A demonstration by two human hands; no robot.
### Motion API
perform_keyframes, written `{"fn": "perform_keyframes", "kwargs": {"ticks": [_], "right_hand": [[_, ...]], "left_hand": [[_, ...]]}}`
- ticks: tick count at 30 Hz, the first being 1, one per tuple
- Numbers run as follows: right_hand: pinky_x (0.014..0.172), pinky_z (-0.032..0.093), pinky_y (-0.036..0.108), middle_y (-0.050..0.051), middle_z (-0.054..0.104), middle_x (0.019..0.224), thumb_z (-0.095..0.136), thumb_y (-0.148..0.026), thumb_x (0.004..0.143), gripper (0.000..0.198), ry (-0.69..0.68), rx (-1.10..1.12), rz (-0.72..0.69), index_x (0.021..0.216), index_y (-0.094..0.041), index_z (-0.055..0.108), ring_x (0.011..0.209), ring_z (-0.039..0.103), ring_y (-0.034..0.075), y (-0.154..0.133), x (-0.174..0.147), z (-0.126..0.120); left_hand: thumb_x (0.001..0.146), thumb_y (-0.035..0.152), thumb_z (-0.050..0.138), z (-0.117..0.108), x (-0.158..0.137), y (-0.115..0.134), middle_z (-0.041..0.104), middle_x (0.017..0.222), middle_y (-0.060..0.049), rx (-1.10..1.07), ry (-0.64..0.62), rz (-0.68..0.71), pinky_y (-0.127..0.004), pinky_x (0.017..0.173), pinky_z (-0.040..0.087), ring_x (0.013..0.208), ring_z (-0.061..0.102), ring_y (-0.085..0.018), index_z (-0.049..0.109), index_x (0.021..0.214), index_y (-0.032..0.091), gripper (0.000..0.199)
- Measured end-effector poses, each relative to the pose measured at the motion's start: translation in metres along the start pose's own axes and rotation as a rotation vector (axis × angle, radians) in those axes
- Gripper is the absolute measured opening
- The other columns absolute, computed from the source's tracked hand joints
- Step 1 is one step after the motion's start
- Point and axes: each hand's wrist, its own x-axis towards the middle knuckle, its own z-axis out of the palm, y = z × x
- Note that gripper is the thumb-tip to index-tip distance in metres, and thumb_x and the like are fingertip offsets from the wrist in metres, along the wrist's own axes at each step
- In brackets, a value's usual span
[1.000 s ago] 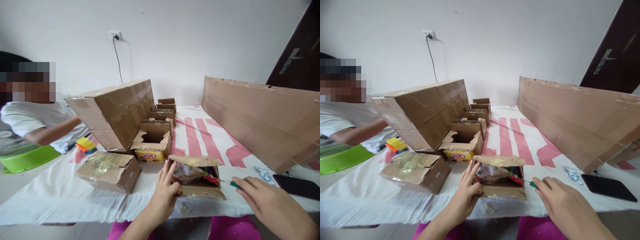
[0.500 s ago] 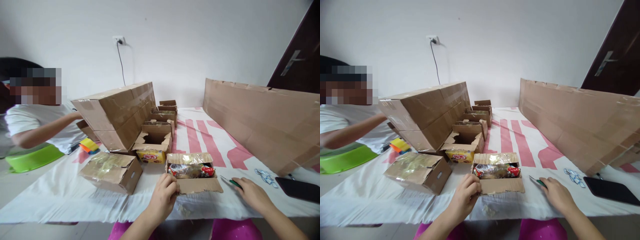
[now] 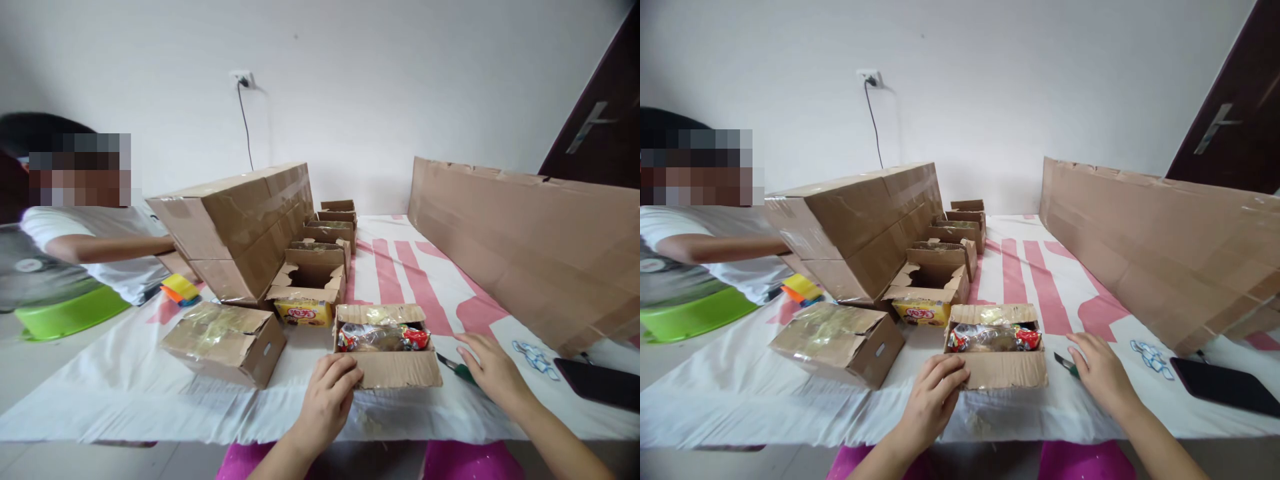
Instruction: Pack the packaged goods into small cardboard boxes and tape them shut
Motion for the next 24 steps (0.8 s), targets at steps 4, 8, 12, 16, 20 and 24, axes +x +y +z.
{"fn": "perform_keyframes", "kwargs": {"ticks": [4,8,12,16,20,24], "right_hand": [[0.089,0.051,0.041,0.009,0.071,0.103,0.045,-0.033,0.095,0.027,0.078,0.098,-0.181,0.105,-0.02,0.068,0.1,0.063,0.025,-0.048,0.027,-0.017],[0.095,0.05,0.045,0.009,0.071,0.111,0.046,-0.027,0.095,0.028,-0.109,0.066,-0.279,0.113,-0.021,0.067,0.106,0.063,0.025,-0.081,0.046,-0.015],[0.107,0.043,0.051,0.014,0.052,0.144,0.046,-0.026,0.094,0.047,-0.183,0.041,-0.311,0.14,-0.018,0.048,0.13,0.049,0.029,-0.09,0.061,-0.004],[0.112,0.038,0.049,0.014,0.039,0.153,0.044,-0.023,0.094,0.051,-0.218,0.073,-0.312,0.145,-0.018,0.041,0.139,0.04,0.027,-0.096,0.078,-0.003],[0.111,0.036,0.054,0.014,0.048,0.147,0.062,-0.031,0.086,0.042,-0.344,0.037,-0.34,0.125,-0.019,0.062,0.139,0.038,0.033,-0.107,0.087,-0.005],[0.109,0.036,0.057,0.016,0.045,0.148,0.077,-0.029,0.073,0.039,-0.354,-0.02,-0.33,0.109,-0.017,0.068,0.139,0.037,0.037,-0.111,0.086,0.002]], "left_hand": [[0.088,0.007,0.051,-0.001,0.0,0.002,0.067,0.107,-0.009,-0.002,0.01,-0.014,-0.035,0.086,0.053,0.101,0.059,-0.02,0.063,0.108,0.02,0.027],[0.088,0.009,0.052,-0.004,0.0,0.005,0.068,0.106,-0.009,-0.013,0.006,-0.023,-0.037,0.084,0.055,0.099,0.061,-0.021,0.063,0.107,0.021,0.025],[0.088,0.008,0.053,-0.005,-0.001,0.005,0.068,0.102,-0.009,-0.056,0.0,-0.003,-0.036,0.083,0.055,0.098,0.06,-0.021,0.063,0.105,0.019,0.023],[0.088,0.007,0.053,-0.006,-0.005,0.005,0.067,0.103,-0.009,-0.067,-0.009,-0.015,-0.035,0.084,0.055,0.101,0.058,-0.021,0.063,0.105,0.019,0.023],[0.089,0.006,0.052,-0.005,-0.01,0.006,0.066,0.106,-0.009,-0.059,-0.011,-0.029,-0.035,0.084,0.055,0.101,0.057,-0.02,0.063,0.106,0.019,0.024],[0.089,0.007,0.052,-0.004,-0.009,0.006,0.066,0.105,-0.009,-0.054,0.001,-0.03,-0.034,0.084,0.055,0.1,0.057,-0.02,0.063,0.105,0.02,0.023]]}}
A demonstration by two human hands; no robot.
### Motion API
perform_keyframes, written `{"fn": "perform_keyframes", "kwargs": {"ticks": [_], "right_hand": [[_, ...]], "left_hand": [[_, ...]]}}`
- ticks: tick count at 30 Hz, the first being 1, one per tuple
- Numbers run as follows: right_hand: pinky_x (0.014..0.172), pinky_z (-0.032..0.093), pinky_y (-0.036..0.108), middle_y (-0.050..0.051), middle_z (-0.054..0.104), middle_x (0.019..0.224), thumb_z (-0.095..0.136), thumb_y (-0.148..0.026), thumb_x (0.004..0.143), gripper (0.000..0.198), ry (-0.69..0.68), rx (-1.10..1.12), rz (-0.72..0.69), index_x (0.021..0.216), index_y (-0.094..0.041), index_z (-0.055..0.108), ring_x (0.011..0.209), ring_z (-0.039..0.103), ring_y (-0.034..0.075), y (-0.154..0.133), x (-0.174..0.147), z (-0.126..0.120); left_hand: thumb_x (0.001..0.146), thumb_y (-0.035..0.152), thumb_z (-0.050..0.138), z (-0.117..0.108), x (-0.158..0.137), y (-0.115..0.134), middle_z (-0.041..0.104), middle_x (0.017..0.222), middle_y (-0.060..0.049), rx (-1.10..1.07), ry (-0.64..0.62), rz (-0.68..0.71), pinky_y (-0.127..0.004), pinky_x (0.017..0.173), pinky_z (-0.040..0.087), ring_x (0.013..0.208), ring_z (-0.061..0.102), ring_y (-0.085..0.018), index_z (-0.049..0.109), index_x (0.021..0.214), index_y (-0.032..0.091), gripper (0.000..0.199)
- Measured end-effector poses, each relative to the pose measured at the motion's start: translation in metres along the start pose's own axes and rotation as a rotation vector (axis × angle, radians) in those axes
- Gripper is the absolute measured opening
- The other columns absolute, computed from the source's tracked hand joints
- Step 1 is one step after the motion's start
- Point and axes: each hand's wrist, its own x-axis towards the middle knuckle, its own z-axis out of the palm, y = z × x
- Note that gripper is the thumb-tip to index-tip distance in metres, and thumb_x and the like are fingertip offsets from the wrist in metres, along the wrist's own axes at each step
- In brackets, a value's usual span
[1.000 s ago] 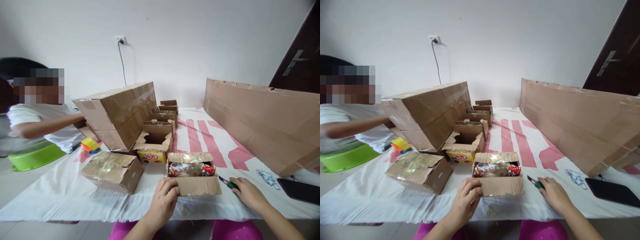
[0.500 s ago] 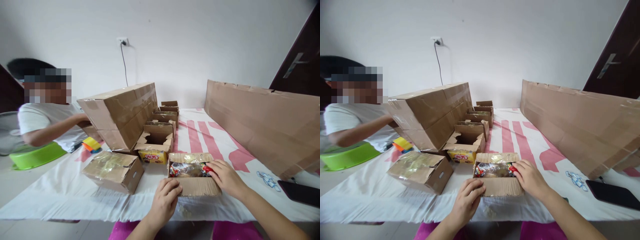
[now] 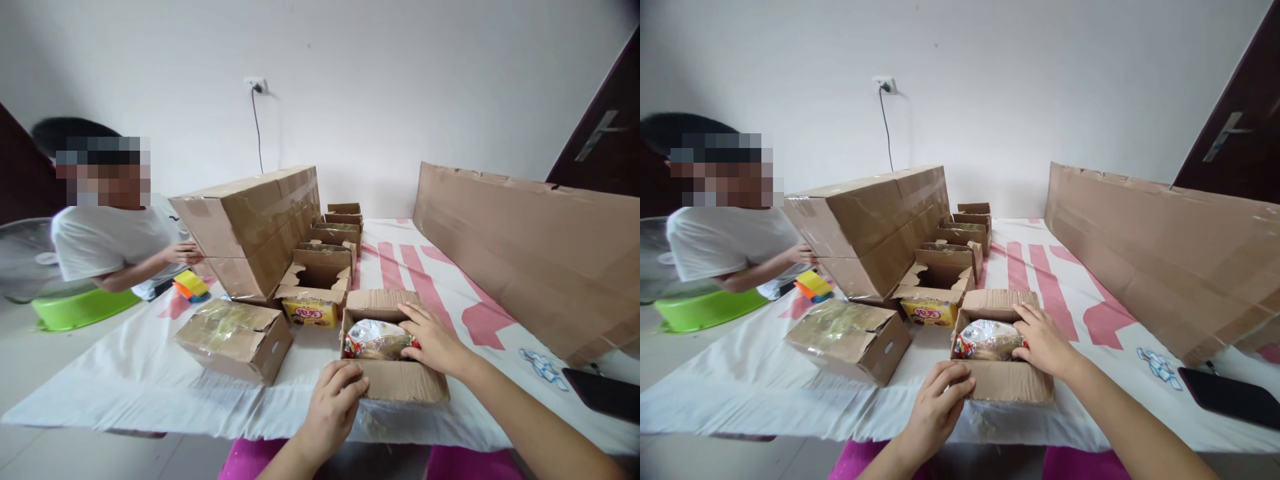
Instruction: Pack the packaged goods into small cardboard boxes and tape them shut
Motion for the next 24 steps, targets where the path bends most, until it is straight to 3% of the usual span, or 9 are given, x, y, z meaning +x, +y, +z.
{"fn": "perform_keyframes", "kwargs": {"ticks": [5,12,16,19,22,24], "right_hand": [[0.107,0.038,0.056,0.015,0.049,0.146,0.071,-0.014,0.074,0.015,0.104,0.02,-0.02,0.088,-0.018,0.065,0.137,0.041,0.034,0.005,-0.001,0.013],[0.102,0.042,0.053,0.01,0.066,0.126,0.059,-0.009,0.077,0.013,0.238,0.121,-0.007,0.081,-0.021,0.063,0.125,0.053,0.03,0.004,0.001,0.018],[0.095,0.047,0.047,0.009,0.072,0.114,0.055,-0.018,0.082,0.011,0.271,0.264,0.096,0.085,-0.022,0.064,0.112,0.063,0.028,0.001,0.004,0.008],[0.081,0.051,0.038,0.006,0.074,0.102,0.052,-0.029,0.085,0.017,0.218,0.367,0.241,0.094,-0.024,0.065,0.092,0.068,0.024,-0.002,0.005,-0.006],[0.061,0.045,0.03,-0.001,0.069,0.072,0.051,-0.037,0.085,0.018,0.187,0.396,0.328,0.083,-0.023,0.062,0.067,0.063,0.019,-0.001,0.006,-0.018],[0.056,0.041,0.027,-0.004,0.061,0.062,0.052,-0.04,0.083,0.02,0.219,0.425,0.334,0.075,-0.023,0.058,0.06,0.057,0.016,0.001,0.008,-0.022]], "left_hand": [[0.088,0.007,0.052,0.0,0.002,0.0,0.067,0.104,-0.009,0.006,0.012,-0.002,-0.034,0.083,0.056,0.099,0.058,-0.02,0.064,0.104,0.02,0.023],[0.088,0.007,0.052,-0.001,0.004,-0.001,0.067,0.103,-0.009,0.007,0.015,0.002,-0.035,0.082,0.057,0.098,0.059,-0.02,0.064,0.103,0.02,0.023],[0.089,0.007,0.051,-0.002,0.003,0.0,0.067,0.103,-0.01,-0.002,-0.003,0.0,-0.036,0.082,0.056,0.098,0.059,-0.021,0.064,0.104,0.02,0.023],[0.089,0.007,0.051,-0.001,0.002,0.001,0.067,0.105,-0.01,-0.006,-0.018,-0.005,-0.036,0.082,0.056,0.1,0.059,-0.021,0.063,0.104,0.019,0.023],[0.089,0.007,0.051,0.0,0.002,0.001,0.067,0.104,-0.01,-0.012,-0.031,-0.005,-0.036,0.081,0.056,0.099,0.059,-0.021,0.063,0.104,0.019,0.023],[0.089,0.007,0.05,0.001,0.004,0.001,0.067,0.103,-0.01,-0.013,-0.035,-0.003,-0.036,0.081,0.057,0.098,0.06,-0.021,0.064,0.104,0.02,0.024]]}}
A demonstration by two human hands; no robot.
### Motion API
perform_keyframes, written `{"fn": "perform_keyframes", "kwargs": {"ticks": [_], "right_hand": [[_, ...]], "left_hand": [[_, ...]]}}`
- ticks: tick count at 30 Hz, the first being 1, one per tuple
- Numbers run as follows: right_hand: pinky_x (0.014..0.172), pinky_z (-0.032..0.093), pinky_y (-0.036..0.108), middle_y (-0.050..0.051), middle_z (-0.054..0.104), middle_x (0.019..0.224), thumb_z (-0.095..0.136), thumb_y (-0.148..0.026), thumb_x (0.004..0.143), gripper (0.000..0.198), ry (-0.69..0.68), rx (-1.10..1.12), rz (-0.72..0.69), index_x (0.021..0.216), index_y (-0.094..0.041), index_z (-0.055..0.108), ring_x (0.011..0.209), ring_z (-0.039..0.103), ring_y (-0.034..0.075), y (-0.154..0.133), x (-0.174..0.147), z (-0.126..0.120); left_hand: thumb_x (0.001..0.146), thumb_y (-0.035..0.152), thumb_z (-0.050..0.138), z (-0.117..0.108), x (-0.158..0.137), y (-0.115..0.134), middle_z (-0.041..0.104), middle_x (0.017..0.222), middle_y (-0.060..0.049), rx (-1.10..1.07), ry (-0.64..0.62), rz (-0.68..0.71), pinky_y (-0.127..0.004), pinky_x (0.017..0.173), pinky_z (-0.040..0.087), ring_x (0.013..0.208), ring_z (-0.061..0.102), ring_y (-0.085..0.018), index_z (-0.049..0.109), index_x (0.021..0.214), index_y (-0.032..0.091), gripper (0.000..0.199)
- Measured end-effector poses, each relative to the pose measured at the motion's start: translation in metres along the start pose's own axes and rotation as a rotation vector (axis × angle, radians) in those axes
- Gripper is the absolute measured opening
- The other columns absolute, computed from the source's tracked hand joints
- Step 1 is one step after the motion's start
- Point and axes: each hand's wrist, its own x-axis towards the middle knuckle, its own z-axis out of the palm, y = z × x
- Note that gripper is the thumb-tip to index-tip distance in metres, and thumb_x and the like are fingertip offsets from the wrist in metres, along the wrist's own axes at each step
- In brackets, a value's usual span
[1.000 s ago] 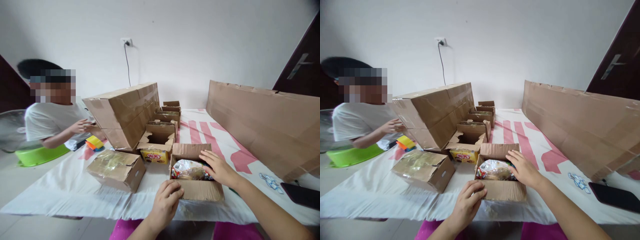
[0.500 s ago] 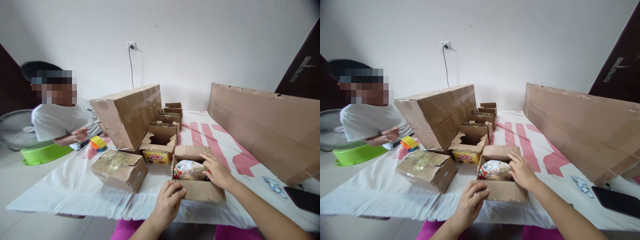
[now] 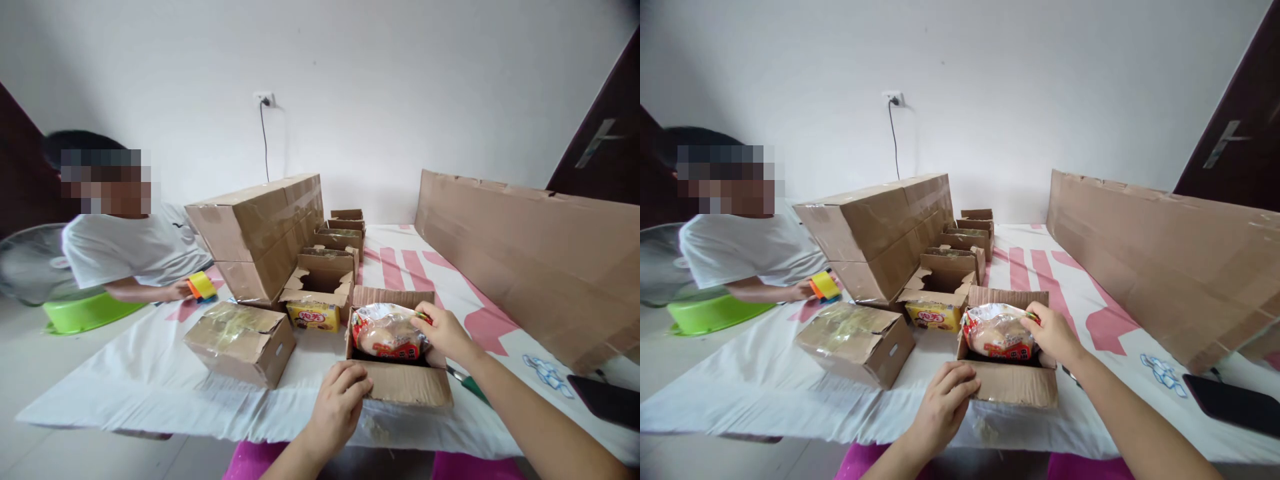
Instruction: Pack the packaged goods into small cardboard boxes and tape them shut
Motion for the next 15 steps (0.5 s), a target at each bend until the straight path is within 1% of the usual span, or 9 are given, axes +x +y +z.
{"fn": "perform_keyframes", "kwargs": {"ticks": [3,9,12,15], "right_hand": [[0.055,0.039,0.026,-0.004,0.059,0.06,0.053,-0.042,0.081,0.022,0.039,0.058,0.004,0.071,-0.022,0.057,0.058,0.054,0.015,0.003,0.005,-0.001],[0.054,0.038,0.026,-0.004,0.058,0.06,0.053,-0.044,0.08,0.023,0.094,0.095,0.024,0.072,-0.023,0.057,0.057,0.052,0.015,0.004,0.008,-0.004],[0.054,0.037,0.026,-0.004,0.057,0.058,0.054,-0.043,0.079,0.022,0.108,0.116,0.026,0.072,-0.022,0.058,0.056,0.051,0.015,0.002,0.009,-0.009],[0.054,0.036,0.026,-0.004,0.056,0.058,0.056,-0.042,0.078,0.022,0.104,0.154,0.031,0.071,-0.022,0.058,0.055,0.049,0.014,0.0,0.008,-0.013]], "left_hand": [[0.091,0.008,0.047,0.001,0.003,-0.001,0.067,0.102,-0.01,0.003,-0.006,0.001,-0.037,0.081,0.057,0.097,0.061,-0.021,0.064,0.104,0.021,0.026],[0.092,0.009,0.045,0.002,0.007,-0.004,0.067,0.104,-0.01,0.014,-0.001,0.003,-0.037,0.083,0.056,0.1,0.06,-0.021,0.064,0.107,0.021,0.026],[0.092,0.01,0.044,0.003,0.009,-0.004,0.067,0.105,-0.01,0.003,-0.009,0.001,-0.037,0.085,0.055,0.101,0.059,-0.021,0.064,0.108,0.02,0.027],[0.093,0.009,0.044,0.003,0.013,-0.004,0.068,0.103,-0.01,-0.023,-0.01,0.001,-0.036,0.082,0.055,0.096,0.06,-0.02,0.063,0.109,0.02,0.028]]}}
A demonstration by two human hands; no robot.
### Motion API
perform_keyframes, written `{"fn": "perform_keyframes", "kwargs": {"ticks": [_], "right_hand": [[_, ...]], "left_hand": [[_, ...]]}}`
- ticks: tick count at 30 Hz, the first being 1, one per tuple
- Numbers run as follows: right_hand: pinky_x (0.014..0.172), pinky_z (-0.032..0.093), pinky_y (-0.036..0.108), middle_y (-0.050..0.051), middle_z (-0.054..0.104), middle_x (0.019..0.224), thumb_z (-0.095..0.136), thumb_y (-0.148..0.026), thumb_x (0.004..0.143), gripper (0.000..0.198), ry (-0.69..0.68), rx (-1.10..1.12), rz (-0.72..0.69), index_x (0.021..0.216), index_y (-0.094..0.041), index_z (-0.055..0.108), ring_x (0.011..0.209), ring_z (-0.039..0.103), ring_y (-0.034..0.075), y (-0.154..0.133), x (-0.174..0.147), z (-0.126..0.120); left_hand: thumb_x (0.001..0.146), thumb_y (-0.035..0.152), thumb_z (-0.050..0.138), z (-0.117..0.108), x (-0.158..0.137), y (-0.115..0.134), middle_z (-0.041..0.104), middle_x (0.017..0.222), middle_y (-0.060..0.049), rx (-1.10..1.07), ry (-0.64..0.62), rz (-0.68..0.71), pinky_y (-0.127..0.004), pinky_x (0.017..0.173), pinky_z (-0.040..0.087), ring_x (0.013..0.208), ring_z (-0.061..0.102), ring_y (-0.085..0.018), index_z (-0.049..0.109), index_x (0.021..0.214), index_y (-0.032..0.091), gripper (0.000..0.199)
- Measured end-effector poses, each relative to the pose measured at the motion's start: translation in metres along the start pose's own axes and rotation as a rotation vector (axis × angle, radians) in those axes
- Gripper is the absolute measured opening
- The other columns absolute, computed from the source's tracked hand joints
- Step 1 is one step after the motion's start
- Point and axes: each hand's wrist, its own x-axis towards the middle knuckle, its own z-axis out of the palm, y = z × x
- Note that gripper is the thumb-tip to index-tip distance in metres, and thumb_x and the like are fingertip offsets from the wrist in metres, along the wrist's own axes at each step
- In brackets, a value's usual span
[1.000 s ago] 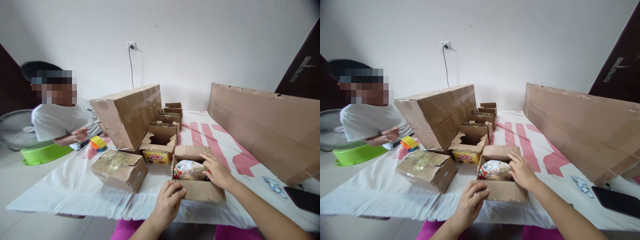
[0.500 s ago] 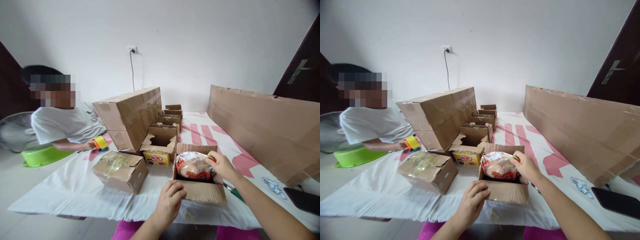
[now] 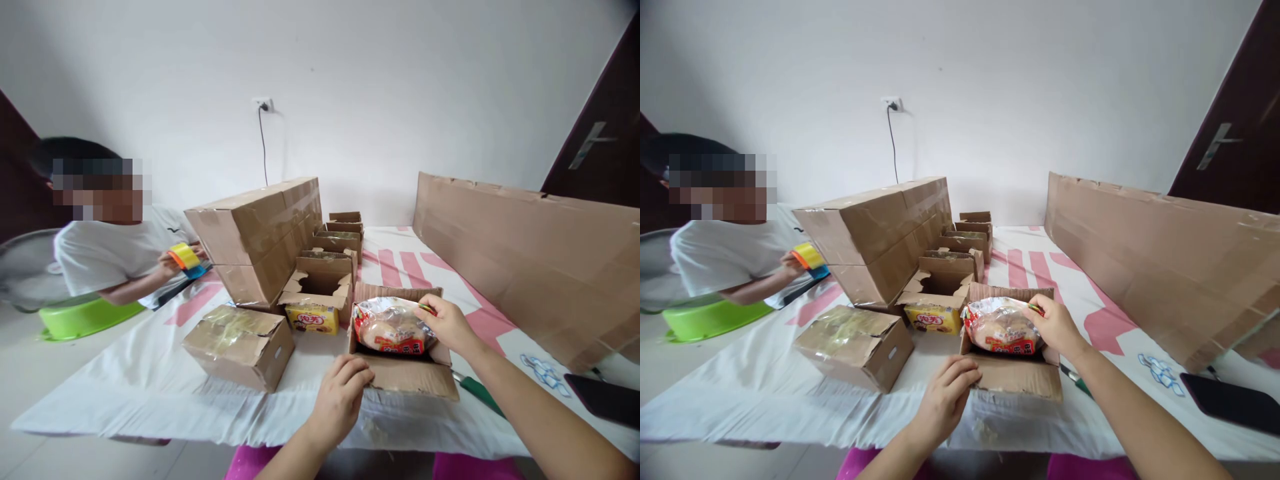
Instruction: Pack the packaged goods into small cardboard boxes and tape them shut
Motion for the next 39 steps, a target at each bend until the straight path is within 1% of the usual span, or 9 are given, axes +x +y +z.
{"fn": "perform_keyframes", "kwargs": {"ticks": [5,10,13,17,20,24,29,35,39], "right_hand": [[0.055,0.034,0.025,-0.005,0.054,0.057,0.069,-0.04,0.07,0.022,0.022,0.256,0.071,0.065,-0.021,0.059,0.057,0.046,0.013,0.001,-0.001,-0.003],[0.05,0.037,0.025,-0.004,0.055,0.057,0.07,-0.056,0.068,0.038,0.094,0.471,0.127,0.067,-0.02,0.058,0.052,0.048,0.013,0.004,0.002,-0.008],[0.045,0.038,0.025,-0.004,0.056,0.054,0.073,-0.063,0.062,0.046,0.165,0.625,0.169,0.067,-0.021,0.056,0.047,0.049,0.012,0.004,0.006,-0.013],[0.048,0.045,0.025,-0.003,0.061,0.058,0.08,-0.061,0.055,0.047,0.274,0.779,0.183,0.066,-0.02,0.059,0.05,0.056,0.013,0.004,0.009,-0.017],[0.049,0.049,0.026,-0.003,0.064,0.061,0.082,-0.061,0.054,0.047,0.362,0.853,0.178,0.069,-0.022,0.061,0.052,0.059,0.013,0.004,0.007,-0.022],[0.045,0.049,0.025,-0.004,0.065,0.059,0.086,-0.054,0.052,0.044,0.455,0.976,0.165,0.071,-0.022,0.062,0.05,0.061,0.014,0.001,0.002,-0.032],[0.046,0.051,0.025,-0.004,0.067,0.06,0.09,-0.047,0.05,0.042,0.507,1.019,0.131,0.07,-0.021,0.064,0.052,0.062,0.014,-0.003,-0.007,-0.037],[0.044,0.05,0.023,-0.005,0.068,0.062,0.091,-0.045,0.049,0.041,0.524,1.04,0.155,0.068,-0.022,0.063,0.052,0.061,0.013,-0.008,-0.017,-0.043],[0.048,0.054,0.023,-0.004,0.07,0.065,0.09,-0.047,0.05,0.041,0.546,1.023,0.13,0.071,-0.023,0.065,0.056,0.063,0.013,-0.01,-0.023,-0.047]], "left_hand": [[0.092,0.006,0.043,-0.005,0.01,-0.001,0.069,0.099,-0.009,0.001,0.019,-0.013,-0.034,0.076,0.054,0.09,0.061,-0.02,0.062,0.109,0.019,0.029],[0.092,0.01,0.044,-0.011,0.015,-0.005,0.069,0.087,-0.007,-0.008,-0.067,-0.103,-0.03,0.067,0.052,0.079,0.063,-0.02,0.062,0.1,0.019,0.022],[0.091,0.011,0.045,-0.011,0.013,-0.005,0.07,0.093,-0.007,-0.049,-0.141,-0.115,-0.03,0.071,0.053,0.084,0.065,-0.02,0.06,0.105,0.02,0.023],[0.091,0.01,0.045,-0.011,0.014,-0.004,0.07,0.093,-0.007,-0.046,-0.123,-0.149,-0.03,0.071,0.053,0.084,0.065,-0.02,0.058,0.108,0.019,0.024],[0.092,0.01,0.044,-0.015,0.019,-0.003,0.068,0.087,-0.007,-0.064,-0.107,-0.13,-0.029,0.07,0.051,0.081,0.063,-0.019,0.059,0.1,0.019,0.019],[0.093,0.009,0.045,-0.023,0.022,0.0,0.068,0.087,-0.006,-0.09,-0.137,-0.043,-0.029,0.071,0.049,0.08,0.059,-0.018,0.061,0.095,0.02,0.019],[0.092,0.008,0.046,-0.024,0.015,0.002,0.068,0.09,-0.007,-0.095,-0.132,0.0,-0.029,0.073,0.049,0.084,0.059,-0.018,0.063,0.096,0.019,0.02],[0.092,0.008,0.047,-0.022,0.013,0.0,0.068,0.092,-0.007,-0.075,-0.128,-0.006,-0.029,0.073,0.05,0.085,0.061,-0.018,0.063,0.097,0.02,0.021],[0.093,0.01,0.047,-0.023,0.012,0.001,0.069,0.091,-0.006,-0.045,-0.118,-0.011,-0.028,0.072,0.052,0.084,0.064,-0.018,0.063,0.098,0.021,0.02]]}}
